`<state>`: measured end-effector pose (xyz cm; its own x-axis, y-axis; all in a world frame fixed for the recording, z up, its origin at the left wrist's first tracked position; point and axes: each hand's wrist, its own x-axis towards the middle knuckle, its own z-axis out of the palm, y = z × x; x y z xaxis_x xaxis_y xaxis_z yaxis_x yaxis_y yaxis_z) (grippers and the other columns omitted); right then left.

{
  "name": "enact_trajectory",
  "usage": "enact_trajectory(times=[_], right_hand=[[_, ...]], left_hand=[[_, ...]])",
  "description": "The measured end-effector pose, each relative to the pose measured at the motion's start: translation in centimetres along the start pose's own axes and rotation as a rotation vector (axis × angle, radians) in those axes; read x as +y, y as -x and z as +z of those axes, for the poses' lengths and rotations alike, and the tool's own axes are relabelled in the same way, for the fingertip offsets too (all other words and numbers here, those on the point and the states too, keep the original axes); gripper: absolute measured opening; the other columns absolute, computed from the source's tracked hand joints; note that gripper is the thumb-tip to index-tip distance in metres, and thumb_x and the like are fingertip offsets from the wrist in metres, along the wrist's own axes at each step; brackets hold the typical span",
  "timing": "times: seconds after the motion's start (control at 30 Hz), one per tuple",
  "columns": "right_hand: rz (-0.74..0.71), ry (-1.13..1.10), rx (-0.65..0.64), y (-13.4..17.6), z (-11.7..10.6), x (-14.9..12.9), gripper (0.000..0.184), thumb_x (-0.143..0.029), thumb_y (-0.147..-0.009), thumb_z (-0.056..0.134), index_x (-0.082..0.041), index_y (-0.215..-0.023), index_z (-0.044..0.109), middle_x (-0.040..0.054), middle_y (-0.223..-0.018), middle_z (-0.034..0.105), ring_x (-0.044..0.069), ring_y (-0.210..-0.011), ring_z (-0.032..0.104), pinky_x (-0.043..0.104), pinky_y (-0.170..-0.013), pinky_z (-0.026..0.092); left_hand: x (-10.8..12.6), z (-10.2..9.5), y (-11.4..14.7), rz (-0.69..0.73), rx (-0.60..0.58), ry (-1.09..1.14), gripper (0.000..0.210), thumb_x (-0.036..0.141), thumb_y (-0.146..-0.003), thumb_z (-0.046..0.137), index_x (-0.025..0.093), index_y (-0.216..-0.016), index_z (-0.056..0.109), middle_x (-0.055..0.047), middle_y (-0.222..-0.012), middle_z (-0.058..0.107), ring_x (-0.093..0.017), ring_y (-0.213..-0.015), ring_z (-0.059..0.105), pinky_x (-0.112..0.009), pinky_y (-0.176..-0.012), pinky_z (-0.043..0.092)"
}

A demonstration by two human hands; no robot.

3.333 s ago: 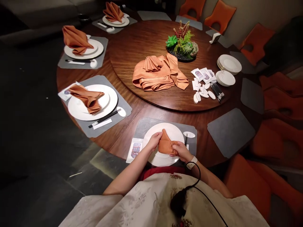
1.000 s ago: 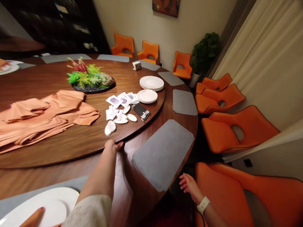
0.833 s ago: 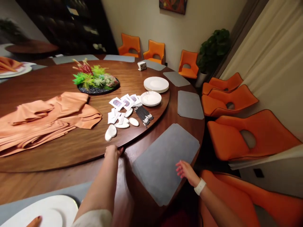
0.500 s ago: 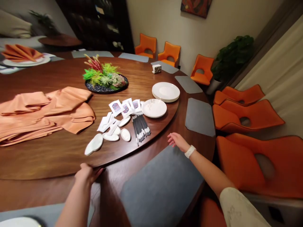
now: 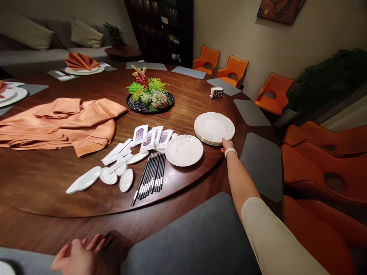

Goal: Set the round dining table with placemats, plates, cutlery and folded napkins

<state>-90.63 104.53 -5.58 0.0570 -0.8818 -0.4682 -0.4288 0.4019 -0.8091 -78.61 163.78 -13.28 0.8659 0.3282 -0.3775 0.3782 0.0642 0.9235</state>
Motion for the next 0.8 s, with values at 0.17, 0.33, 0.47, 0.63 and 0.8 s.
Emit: enact_trajectory(times=[0.17,0.33,0.47,0.63,0.8], right_hand=[[0.016,-0.069,-0.041,1.7,-0.7,2.0,0.029,-0.036,-0.090,0.061,-0.010,-0.103,0.062,0.0029,-0.063,0.057,0.016,-0.048,0.057,0.025,-0.041,0.050],[-0.024,-0.235,-0.103,6.8,-4.3,3.5,0.025,-0.022,-0.091,0.048,-0.014,-0.113,0.058,0.0039,-0.077,0.065,0.014,-0.058,0.062,0.023,-0.050,0.054],[-0.095,-0.579,-0.250,11.6,-9.4,6.8,0.030,-0.016,-0.087,0.047,-0.018,-0.115,0.057,0.0032,-0.090,0.071,0.013,-0.075,0.067,0.027,-0.069,0.060],[-0.085,-0.697,-0.491,20.5,-16.6,15.2,0.036,-0.017,-0.072,0.066,-0.018,-0.108,0.060,0.0071,-0.104,0.072,0.018,-0.087,0.069,0.033,-0.077,0.060],[-0.050,-0.613,-0.719,32.5,-21.4,25.2,0.052,-0.029,-0.068,0.079,-0.023,-0.117,0.062,0.0062,-0.118,0.069,0.023,-0.103,0.067,0.037,-0.083,0.061]], left_hand=[[0.0,0.4,8.4,-0.107,-0.070,-0.027,0.043,0.031,-0.060,0.068,0.025,-0.091,0.039,0.004,-0.084,0.054,-0.015,-0.066,0.062,-0.031,-0.056,0.055],[0.8,0.4,18.1,-0.113,-0.231,-0.060,0.044,0.040,-0.062,0.071,0.023,-0.099,0.053,-0.002,-0.092,0.063,-0.017,-0.075,0.066,-0.030,-0.064,0.052],[0.4,-0.7,24.9,-0.089,-0.441,-0.148,0.056,0.053,-0.059,0.075,0.019,-0.101,0.059,-0.008,-0.098,0.068,-0.022,-0.085,0.068,-0.035,-0.073,0.054],[-0.8,0.5,33.0,-0.167,-0.758,-0.190,0.068,0.063,-0.065,0.076,0.017,-0.112,0.061,-0.015,-0.111,0.069,-0.021,-0.088,0.069,-0.034,-0.079,0.054],[-3.6,1.4,38.8,-0.190,-0.730,0.000,0.070,0.060,-0.081,0.064,0.023,-0.136,0.042,-0.014,-0.131,0.062,-0.022,-0.098,0.069,-0.035,-0.080,0.057]])
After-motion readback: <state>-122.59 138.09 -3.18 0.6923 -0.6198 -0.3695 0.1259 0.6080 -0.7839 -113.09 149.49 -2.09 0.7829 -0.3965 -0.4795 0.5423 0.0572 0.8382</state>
